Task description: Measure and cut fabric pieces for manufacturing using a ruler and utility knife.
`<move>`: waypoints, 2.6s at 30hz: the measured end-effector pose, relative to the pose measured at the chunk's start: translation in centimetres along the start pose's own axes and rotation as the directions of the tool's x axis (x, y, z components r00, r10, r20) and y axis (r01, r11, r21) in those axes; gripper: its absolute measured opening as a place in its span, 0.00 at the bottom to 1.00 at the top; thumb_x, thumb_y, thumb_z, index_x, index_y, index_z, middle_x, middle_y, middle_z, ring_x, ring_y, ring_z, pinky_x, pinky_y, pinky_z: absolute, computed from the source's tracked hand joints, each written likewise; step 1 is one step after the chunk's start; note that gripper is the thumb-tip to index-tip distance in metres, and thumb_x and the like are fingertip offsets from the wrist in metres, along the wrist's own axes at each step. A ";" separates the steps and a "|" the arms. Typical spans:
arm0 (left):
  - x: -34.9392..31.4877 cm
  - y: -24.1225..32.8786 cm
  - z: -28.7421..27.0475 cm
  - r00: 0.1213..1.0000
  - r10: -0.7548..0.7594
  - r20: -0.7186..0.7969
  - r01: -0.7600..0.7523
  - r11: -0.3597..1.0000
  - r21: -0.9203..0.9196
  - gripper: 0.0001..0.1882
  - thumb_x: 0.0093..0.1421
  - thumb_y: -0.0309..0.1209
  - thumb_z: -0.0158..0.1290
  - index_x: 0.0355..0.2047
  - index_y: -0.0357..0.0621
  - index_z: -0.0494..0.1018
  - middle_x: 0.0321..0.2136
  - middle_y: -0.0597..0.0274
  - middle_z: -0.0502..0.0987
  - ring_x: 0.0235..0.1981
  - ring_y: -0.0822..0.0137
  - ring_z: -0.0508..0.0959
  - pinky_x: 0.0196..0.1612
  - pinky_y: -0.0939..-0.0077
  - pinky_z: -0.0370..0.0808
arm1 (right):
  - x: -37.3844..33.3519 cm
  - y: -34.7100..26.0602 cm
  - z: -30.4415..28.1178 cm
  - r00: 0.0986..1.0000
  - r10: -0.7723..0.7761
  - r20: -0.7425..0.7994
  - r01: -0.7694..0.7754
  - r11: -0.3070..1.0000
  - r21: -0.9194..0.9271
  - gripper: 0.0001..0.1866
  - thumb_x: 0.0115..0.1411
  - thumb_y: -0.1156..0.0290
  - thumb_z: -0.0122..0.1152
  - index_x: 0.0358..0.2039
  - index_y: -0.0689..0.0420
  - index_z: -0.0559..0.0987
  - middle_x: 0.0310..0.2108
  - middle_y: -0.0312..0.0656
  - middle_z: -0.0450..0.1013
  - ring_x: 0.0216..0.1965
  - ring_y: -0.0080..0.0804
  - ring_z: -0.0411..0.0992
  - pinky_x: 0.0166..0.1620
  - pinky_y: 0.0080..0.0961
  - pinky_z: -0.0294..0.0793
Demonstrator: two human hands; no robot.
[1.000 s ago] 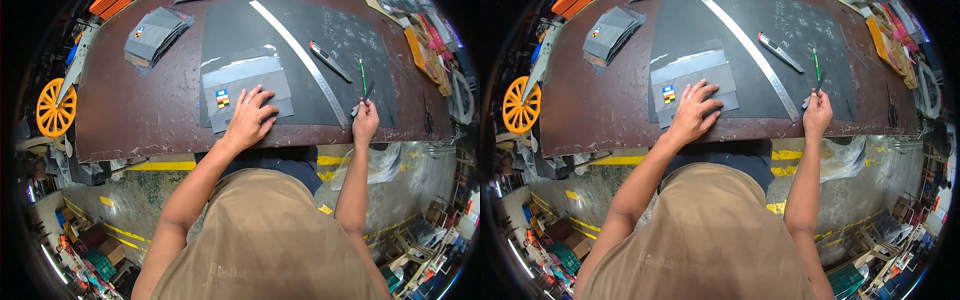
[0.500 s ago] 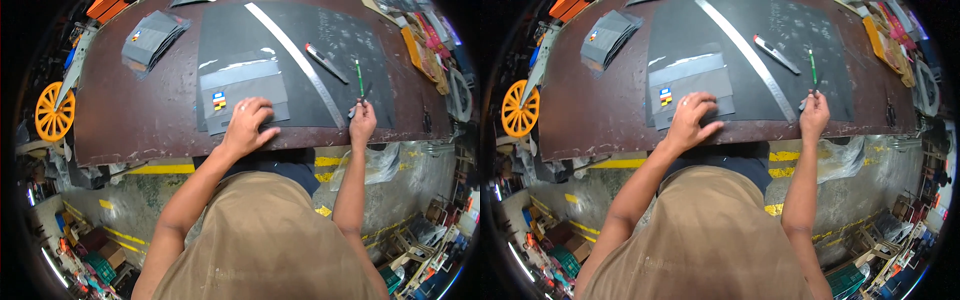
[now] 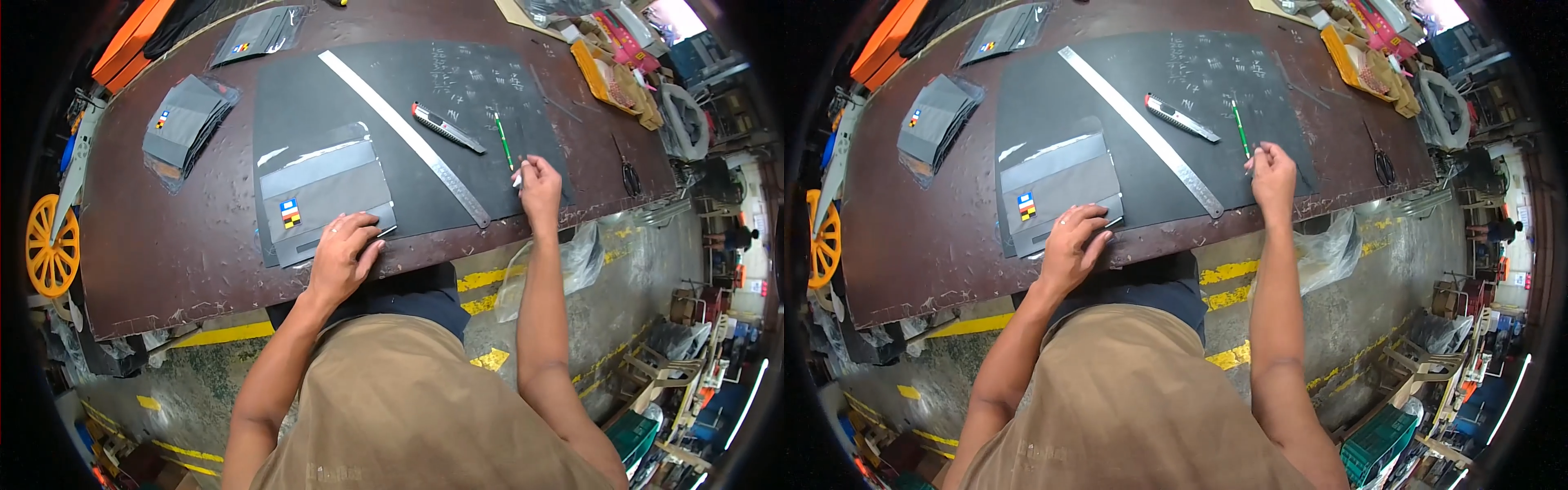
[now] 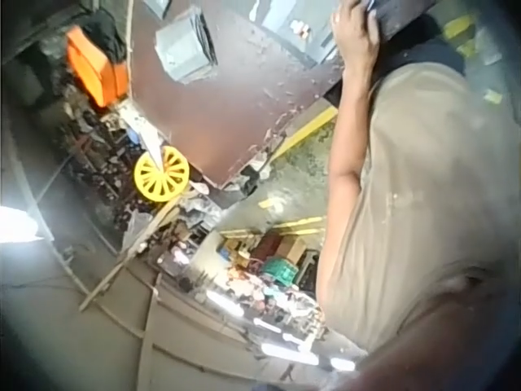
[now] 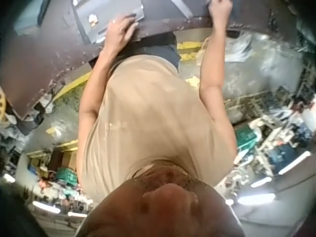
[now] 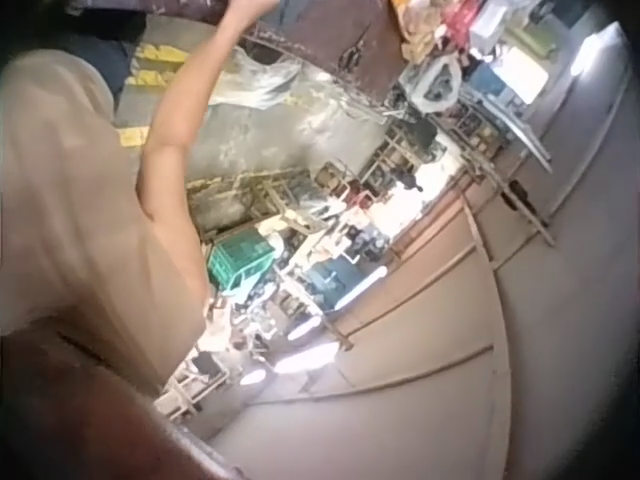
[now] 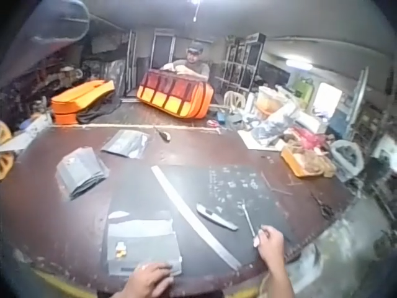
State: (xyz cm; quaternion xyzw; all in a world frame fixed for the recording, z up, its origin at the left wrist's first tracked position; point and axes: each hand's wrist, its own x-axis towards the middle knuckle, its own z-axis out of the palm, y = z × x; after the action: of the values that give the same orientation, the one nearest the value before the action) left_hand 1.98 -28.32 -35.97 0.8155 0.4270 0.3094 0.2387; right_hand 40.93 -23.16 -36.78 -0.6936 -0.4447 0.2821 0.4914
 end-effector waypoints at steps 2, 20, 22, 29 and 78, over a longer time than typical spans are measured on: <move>-0.1 -2.9 -3.0 0.986 -0.160 -0.038 0.147 0.961 -0.234 0.11 0.64 0.30 0.64 0.45 0.38 0.80 0.46 0.55 0.84 0.50 0.56 0.83 0.60 0.62 0.74 | 3.1 -0.4 2.9 0.995 -0.096 0.029 0.099 0.986 -0.133 0.11 0.70 0.73 0.57 0.44 0.67 0.82 0.25 0.39 0.81 0.29 0.22 0.77 0.35 0.23 0.75; -1.3 3.5 -15.0 0.773 -0.560 0.298 0.193 -0.239 -0.952 0.18 0.77 0.41 0.50 0.51 0.37 0.73 0.52 0.49 0.79 0.58 0.57 0.80 0.62 0.58 0.79 | -17.7 -22.8 12.9 0.770 -0.572 0.283 0.536 0.820 0.200 0.06 0.61 0.76 0.69 0.39 0.61 0.84 0.35 0.40 0.79 0.30 0.29 0.77 0.30 0.25 0.74; -0.8 4.5 -14.0 0.788 -0.532 0.309 0.213 -0.235 -0.948 0.18 0.77 0.41 0.50 0.52 0.37 0.73 0.51 0.50 0.80 0.57 0.58 0.80 0.62 0.58 0.78 | -18.0 -21.9 13.8 0.730 -0.640 0.239 0.598 0.768 0.230 0.07 0.60 0.79 0.70 0.39 0.62 0.84 0.35 0.40 0.78 0.29 0.25 0.75 0.29 0.22 0.72; -2.1 9.9 -4.4 0.781 -0.563 0.270 0.217 -0.161 -0.963 0.20 0.76 0.45 0.51 0.54 0.41 0.76 0.51 0.57 0.80 0.55 0.63 0.76 0.63 0.62 0.73 | -17.4 -14.6 8.0 0.662 -0.707 0.248 0.702 0.701 0.126 0.09 0.57 0.80 0.70 0.39 0.61 0.81 0.35 0.43 0.77 0.30 0.34 0.78 0.31 0.30 0.77; 0.6 3.9 -11.8 0.714 -0.675 0.183 0.423 0.208 -0.882 0.08 0.68 0.28 0.62 0.42 0.37 0.78 0.33 0.64 0.81 0.36 0.70 0.83 0.39 0.75 0.83 | -20.0 -17.5 15.9 0.824 -0.446 0.350 0.382 0.893 0.240 0.06 0.67 0.75 0.62 0.37 0.63 0.75 0.33 0.46 0.73 0.29 0.37 0.74 0.34 0.33 0.75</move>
State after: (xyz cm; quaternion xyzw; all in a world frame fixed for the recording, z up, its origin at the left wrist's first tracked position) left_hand -3.95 -28.37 -25.09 0.3118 0.4883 0.4726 0.6641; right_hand 12.97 -32.06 -27.08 -0.4671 -0.6510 0.3372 0.4942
